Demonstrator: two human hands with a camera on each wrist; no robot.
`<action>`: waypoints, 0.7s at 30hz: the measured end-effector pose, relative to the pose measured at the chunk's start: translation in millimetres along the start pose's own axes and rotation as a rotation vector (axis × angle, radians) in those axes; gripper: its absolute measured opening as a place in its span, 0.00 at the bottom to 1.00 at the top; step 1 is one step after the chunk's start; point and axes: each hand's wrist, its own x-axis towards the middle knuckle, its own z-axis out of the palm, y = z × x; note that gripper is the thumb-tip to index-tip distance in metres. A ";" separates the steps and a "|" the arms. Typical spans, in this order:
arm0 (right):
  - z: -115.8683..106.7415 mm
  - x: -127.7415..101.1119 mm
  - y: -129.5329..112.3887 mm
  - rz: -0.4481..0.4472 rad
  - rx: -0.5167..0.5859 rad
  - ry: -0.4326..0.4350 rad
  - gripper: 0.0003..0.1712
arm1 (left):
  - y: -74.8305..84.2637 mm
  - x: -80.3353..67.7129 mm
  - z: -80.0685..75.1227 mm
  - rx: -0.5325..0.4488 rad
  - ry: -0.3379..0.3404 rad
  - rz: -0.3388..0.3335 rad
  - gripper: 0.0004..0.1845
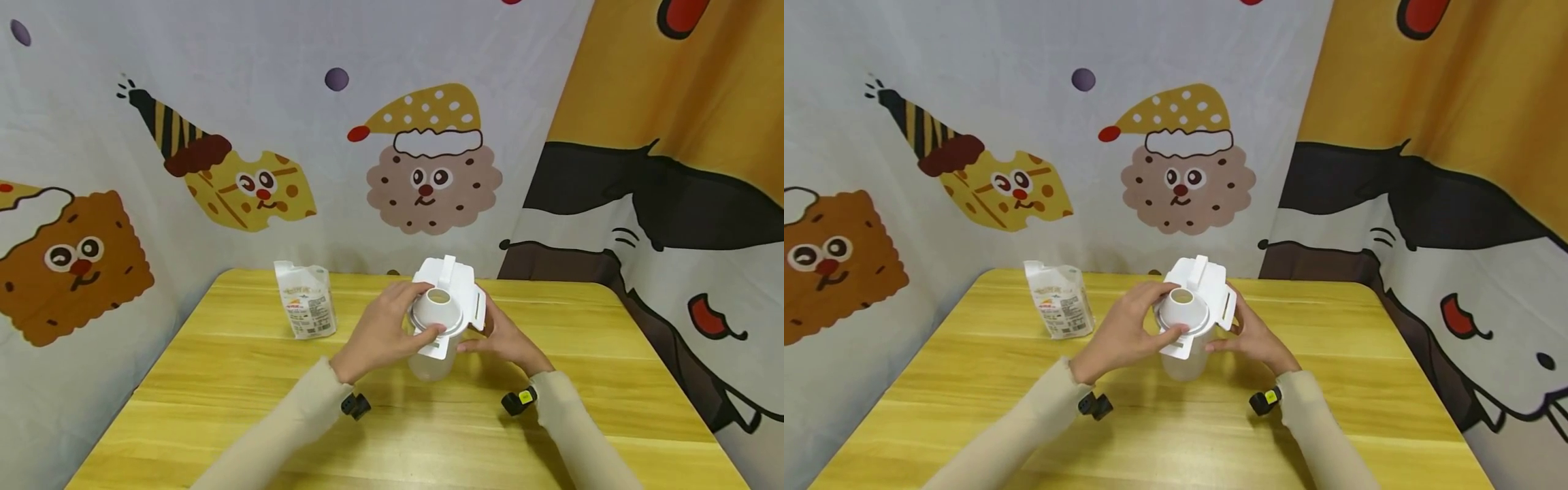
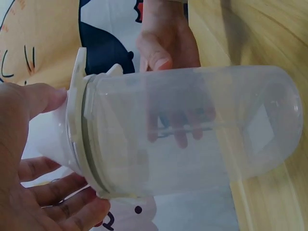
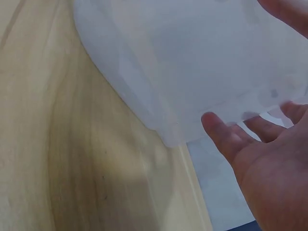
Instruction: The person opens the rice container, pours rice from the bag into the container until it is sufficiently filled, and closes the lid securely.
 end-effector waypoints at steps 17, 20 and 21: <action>30.6 -23.3 -10.3 0.037 -0.149 0.191 0.69 | -26.9 11.8 -11.5 -0.210 -0.170 0.020 0.32; 39.7 -26.2 -11.8 0.037 -0.167 0.223 0.67 | -29.9 12.9 -11.8 -0.226 -0.198 0.027 0.32; 42.6 -26.7 -12.4 0.031 -0.166 0.229 0.67 | -30.5 12.9 -11.9 -0.224 -0.203 0.029 0.32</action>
